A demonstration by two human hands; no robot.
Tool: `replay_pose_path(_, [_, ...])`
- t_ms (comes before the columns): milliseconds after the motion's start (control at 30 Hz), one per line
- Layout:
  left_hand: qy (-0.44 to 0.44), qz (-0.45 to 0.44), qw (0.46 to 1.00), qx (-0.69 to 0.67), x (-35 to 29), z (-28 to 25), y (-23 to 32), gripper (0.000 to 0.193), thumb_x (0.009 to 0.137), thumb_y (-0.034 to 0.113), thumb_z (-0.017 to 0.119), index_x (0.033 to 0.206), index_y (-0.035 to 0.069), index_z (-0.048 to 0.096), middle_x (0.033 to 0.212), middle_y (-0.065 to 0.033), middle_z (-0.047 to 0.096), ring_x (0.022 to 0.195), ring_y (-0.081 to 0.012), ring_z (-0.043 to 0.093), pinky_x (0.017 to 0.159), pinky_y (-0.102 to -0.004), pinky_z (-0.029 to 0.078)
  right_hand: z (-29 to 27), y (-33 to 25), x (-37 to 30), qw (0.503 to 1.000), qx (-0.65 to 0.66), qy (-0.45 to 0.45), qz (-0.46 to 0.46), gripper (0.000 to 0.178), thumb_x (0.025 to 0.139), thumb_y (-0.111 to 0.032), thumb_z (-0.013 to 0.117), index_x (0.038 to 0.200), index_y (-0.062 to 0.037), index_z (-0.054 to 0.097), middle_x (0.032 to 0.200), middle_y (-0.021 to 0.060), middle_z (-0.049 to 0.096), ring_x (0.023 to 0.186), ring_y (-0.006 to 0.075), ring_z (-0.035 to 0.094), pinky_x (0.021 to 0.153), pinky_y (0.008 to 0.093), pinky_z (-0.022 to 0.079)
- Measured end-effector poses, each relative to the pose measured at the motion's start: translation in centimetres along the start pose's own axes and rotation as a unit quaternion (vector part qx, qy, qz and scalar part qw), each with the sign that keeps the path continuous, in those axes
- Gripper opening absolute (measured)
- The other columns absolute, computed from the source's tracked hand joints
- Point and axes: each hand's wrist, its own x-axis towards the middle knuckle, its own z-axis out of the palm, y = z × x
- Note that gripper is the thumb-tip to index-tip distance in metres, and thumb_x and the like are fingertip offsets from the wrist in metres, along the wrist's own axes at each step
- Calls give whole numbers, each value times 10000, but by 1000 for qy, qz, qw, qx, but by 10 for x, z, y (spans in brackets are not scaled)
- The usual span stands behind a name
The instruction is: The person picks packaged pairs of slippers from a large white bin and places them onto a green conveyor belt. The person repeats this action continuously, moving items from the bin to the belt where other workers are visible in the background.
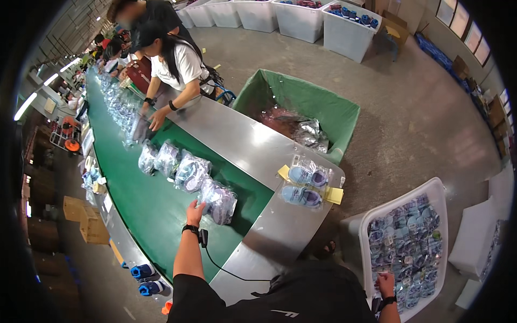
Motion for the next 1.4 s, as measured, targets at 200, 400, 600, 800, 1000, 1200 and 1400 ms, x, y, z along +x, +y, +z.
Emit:
replay_pose_path(200, [-152, -103, 981, -65, 4, 23, 23, 932, 703, 280, 888, 1417, -126, 449, 1207, -240, 667, 1032, -270, 682, 850, -341, 556, 32, -29, -60, 998, -66, -19, -4, 273, 892, -115, 635, 1130, 10, 586, 767, 113, 662, 610, 208, 678, 528, 324, 548])
replay_pose_path(400, [-162, -114, 946, -255, -79, 38, 34, 720, 738, 108, 843, 1319, -67, 455, 1010, -106, 636, 818, -158, 617, 701, -295, 516, 61, -87, -55, 936, -288, -88, -181, 352, 866, -195, 685, 1141, 17, 629, 753, 127, 702, 689, 207, 719, 663, 332, 558])
replay_pose_path(600, [-40, 118, 942, -312, -205, 39, 16, 642, 794, -36, 689, 1355, 27, 383, 1238, -82, 504, 1083, -190, 549, 951, -316, 474, 95, -182, -47, 912, -286, -78, -285, 314, 867, -169, 695, 1140, -21, 648, 763, 86, 626, 685, 162, 591, 644, 330, 502])
replay_pose_path(800, [-184, -316, 710, -601, -277, 20, 3, 442, 955, 78, 643, 1361, 67, 468, 1201, -79, 587, 1103, -212, 587, 923, -377, 508, 142, -252, -56, 877, -293, -151, -351, 320, 892, -175, 692, 1163, -17, 625, 801, 110, 662, 716, 223, 647, 665, 350, 515])
replay_pose_path(1000, [-189, -85, 877, -434, -286, 57, 41, 775, 854, -9, 662, 1521, 25, 271, 1355, -141, 533, 1201, -240, 567, 1020, -372, 477, 174, -277, -69, 859, -285, -235, -354, 316, 913, -176, 679, 1171, -5, 616, 841, 100, 686, 767, 212, 664, 698, 354, 513])
replay_pose_path(1200, [-332, -35, 851, -405, -288, 73, 138, 752, 795, -71, 601, 1492, 9, 330, 1338, -120, 550, 1205, -219, 564, 1061, -364, 439, 184, -292, -73, 869, -196, -295, -346, 368, 934, -226, 686, 1213, 0, 604, 873, 86, 691, 797, 192, 660, 743, 343, 523])
replay_pose_path(1400, [-473, 62, 806, -351, -338, 101, 259, 842, 818, 57, 706, 1525, -25, 257, 1400, -150, 502, 1256, -243, 532, 1103, -374, 402, 165, -303, -88, 899, -118, -267, -328, 465, 948, -270, 692, 1288, 17, 560, 989, 104, 688, 888, 175, 651, 817, 335, 536])
